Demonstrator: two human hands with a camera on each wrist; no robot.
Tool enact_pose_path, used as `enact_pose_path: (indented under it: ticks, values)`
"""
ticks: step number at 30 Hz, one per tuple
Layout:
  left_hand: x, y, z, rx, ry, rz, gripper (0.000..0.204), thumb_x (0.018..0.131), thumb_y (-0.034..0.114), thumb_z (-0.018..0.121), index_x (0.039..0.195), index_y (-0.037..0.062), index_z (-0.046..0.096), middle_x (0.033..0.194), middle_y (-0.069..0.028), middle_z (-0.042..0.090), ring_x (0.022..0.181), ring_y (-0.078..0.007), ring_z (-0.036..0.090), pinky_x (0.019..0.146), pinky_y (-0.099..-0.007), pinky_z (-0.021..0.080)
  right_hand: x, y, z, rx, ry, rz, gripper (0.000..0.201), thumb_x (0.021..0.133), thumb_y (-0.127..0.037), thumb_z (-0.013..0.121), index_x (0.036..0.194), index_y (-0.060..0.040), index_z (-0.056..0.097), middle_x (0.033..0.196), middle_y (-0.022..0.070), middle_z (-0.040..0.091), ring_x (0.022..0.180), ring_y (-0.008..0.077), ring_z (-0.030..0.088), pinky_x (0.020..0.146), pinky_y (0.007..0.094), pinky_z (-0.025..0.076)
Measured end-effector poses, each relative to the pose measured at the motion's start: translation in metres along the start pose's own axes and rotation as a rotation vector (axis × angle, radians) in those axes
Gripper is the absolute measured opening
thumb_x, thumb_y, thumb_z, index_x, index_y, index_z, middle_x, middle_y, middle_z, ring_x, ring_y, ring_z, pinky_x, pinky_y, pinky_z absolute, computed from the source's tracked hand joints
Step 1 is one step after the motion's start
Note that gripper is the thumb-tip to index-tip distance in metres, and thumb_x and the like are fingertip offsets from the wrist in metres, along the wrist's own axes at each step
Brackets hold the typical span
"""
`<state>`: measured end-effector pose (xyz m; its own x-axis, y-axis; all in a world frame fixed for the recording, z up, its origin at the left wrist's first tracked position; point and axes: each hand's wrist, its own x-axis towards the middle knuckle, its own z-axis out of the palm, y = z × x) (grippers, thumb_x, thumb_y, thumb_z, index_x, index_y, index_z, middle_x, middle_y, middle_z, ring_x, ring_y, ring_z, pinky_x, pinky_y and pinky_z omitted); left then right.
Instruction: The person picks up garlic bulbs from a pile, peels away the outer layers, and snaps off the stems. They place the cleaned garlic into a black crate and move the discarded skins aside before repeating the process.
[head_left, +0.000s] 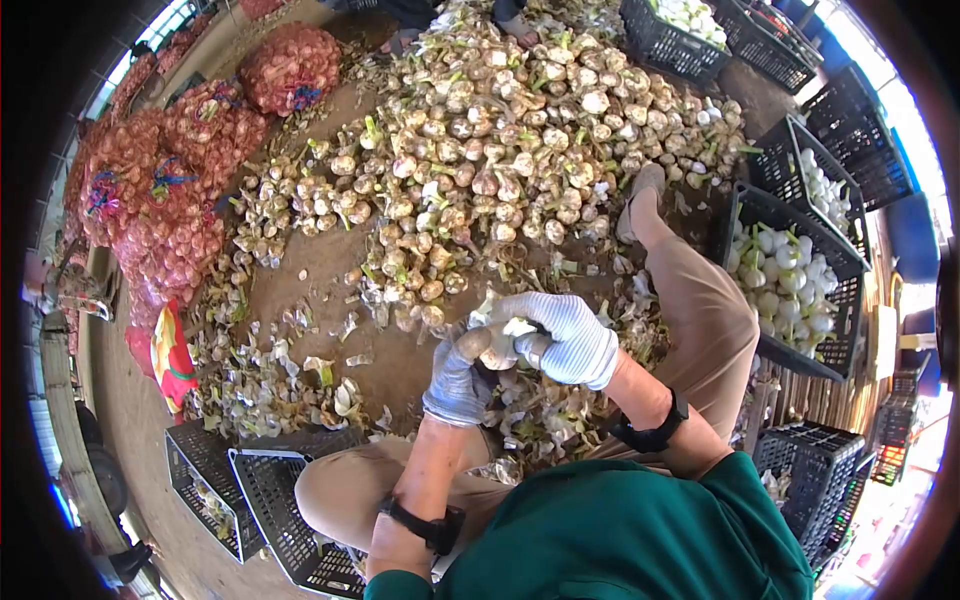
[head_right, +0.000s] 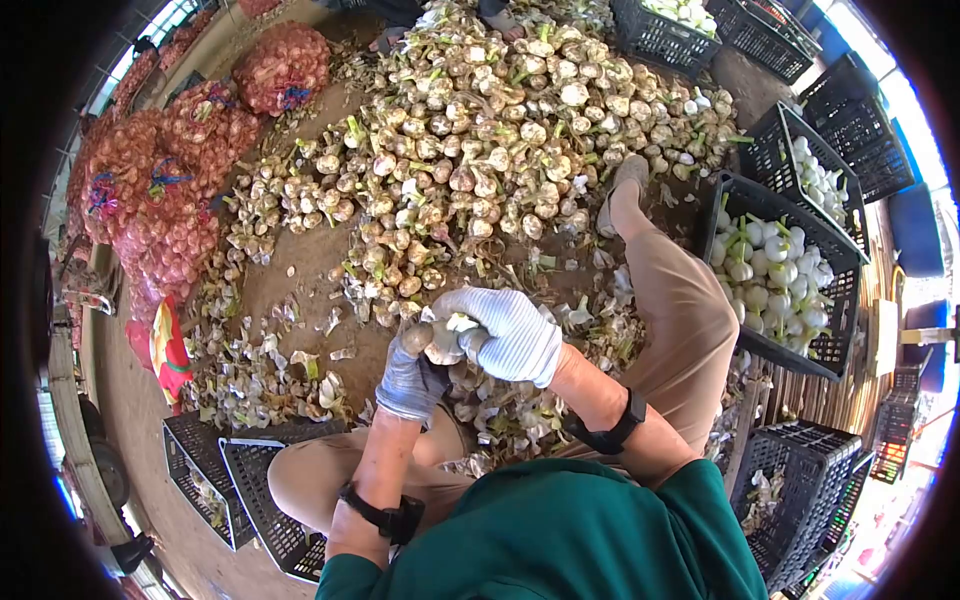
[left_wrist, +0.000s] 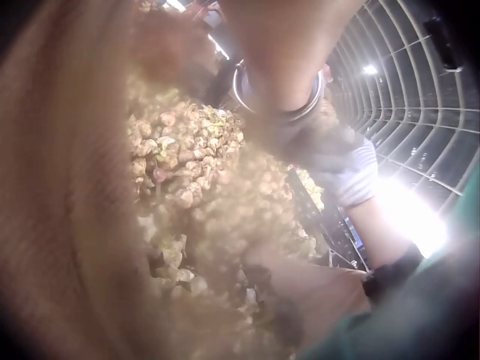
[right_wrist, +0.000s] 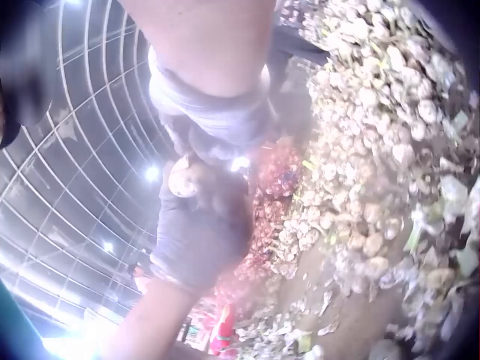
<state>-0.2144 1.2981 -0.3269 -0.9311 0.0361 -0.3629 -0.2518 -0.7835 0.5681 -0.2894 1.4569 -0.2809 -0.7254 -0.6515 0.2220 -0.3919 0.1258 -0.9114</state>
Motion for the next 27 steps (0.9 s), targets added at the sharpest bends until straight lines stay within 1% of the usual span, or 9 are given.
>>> enact_pose_path:
  ticks: [5,7,11,13,14,17,22,25,27]
  values:
    - [-0.002,0.011,0.022,0.145,0.058,0.021,0.042,0.073,0.027,0.071,0.099,-0.003,0.057,0.083,-0.0075,0.061,0.073,-0.0165,0.06,0.066,-0.0281,0.049,-0.008,0.007,0.002,0.2,0.114,0.176,0.047,0.067,0.011,0.052,0.111,-0.005,0.052,0.09,0.0073,0.062,0.079,0.0198,0.061,0.07,0.0298,0.05]
    - [0.0,0.013,0.028,0.258,0.124,0.199,0.04,0.075,0.026,0.07,0.1,-0.0025,0.056,0.085,-0.0074,0.061,0.074,-0.0144,0.059,0.067,-0.026,0.049,-0.014,0.009,0.003,0.763,0.134,0.54,0.049,0.075,0.0,0.065,0.121,-0.0021,0.049,0.086,0.0038,0.062,0.066,0.0068,0.057,0.057,0.0189,0.047]
    - [-0.001,0.008,0.034,0.533,0.092,0.293,0.041,0.073,0.012,0.07,0.107,-0.0023,0.053,0.091,-0.0065,0.06,0.077,-0.0127,0.058,0.068,-0.0272,0.049,-0.015,0.014,0.009,0.811,0.176,0.653,0.04,0.075,-0.003,0.066,0.114,0.0001,0.055,0.083,0.0042,0.063,0.062,0.0066,0.055,0.054,0.0192,0.047]
    - [-0.011,0.013,0.034,0.587,0.101,0.32,0.04,0.07,0.008,0.069,0.106,-0.0026,0.055,0.09,-0.0059,0.061,0.077,-0.012,0.058,0.07,-0.0251,0.048,-0.015,0.02,0.009,0.68,0.106,0.555,0.032,0.073,-0.002,0.065,0.105,-0.001,0.061,0.083,0.004,0.065,0.065,0.0071,0.057,0.056,0.0224,0.049]
    - [-0.012,0.016,0.031,0.629,0.137,0.242,0.04,0.07,0.009,0.069,0.106,-0.0027,0.055,0.089,-0.006,0.061,0.077,-0.012,0.058,0.07,-0.0246,0.048,-0.014,0.024,0.017,0.28,0.176,0.302,0.029,0.068,0.003,0.061,0.095,-0.0047,0.065,0.082,0.0043,0.065,0.066,0.0161,0.061,0.059,0.0293,0.051]
    - [-0.014,0.017,0.024,0.578,0.136,0.105,0.041,0.071,0.015,0.068,0.106,-0.0042,0.056,0.085,-0.0067,0.062,0.072,-0.0127,0.058,0.064,-0.0242,0.048,-0.006,0.026,0.009,-0.208,0.133,-0.011,0.029,0.06,0.002,0.059,0.087,-0.0076,0.065,0.081,0.0071,0.062,0.071,0.0268,0.061,0.064,0.0346,0.05]
    - [-0.009,0.018,0.012,0.314,0.064,-0.084,0.049,0.074,0.031,0.067,0.102,-0.0079,0.058,0.079,-0.0104,0.063,0.06,-0.0161,0.06,0.053,-0.026,0.049,0.011,0.031,0.004,-0.326,0.047,-0.238,0.027,0.056,-0.008,0.059,0.082,-0.0086,0.064,0.081,0.0091,0.06,0.076,0.0323,0.057,0.066,0.0375,0.05]
    - [-0.004,0.019,0.011,0.21,0.074,-0.143,0.047,0.075,0.03,0.065,0.102,-0.0078,0.057,0.074,-0.011,0.063,0.061,-0.0179,0.061,0.051,-0.027,0.051,0.012,0.029,0.009,0.035,0.296,0.131,0.035,0.062,0.004,0.061,0.096,-0.0071,0.063,0.086,0.0072,0.061,0.073,0.0188,0.059,0.064,0.0312,0.05]
    - [-0.001,0.017,0.02,0.26,0.193,-0.056,0.045,0.075,0.027,0.066,0.102,-0.0073,0.057,0.074,-0.01,0.062,0.06,-0.0175,0.061,0.05,-0.0267,0.051,-0.006,0.034,0.001,0.348,0.194,0.421,0.028,0.074,-0.004,0.069,0.101,-0.0004,0.061,0.084,0.006,0.06,0.074,0.011,0.057,0.065,0.0243,0.047]
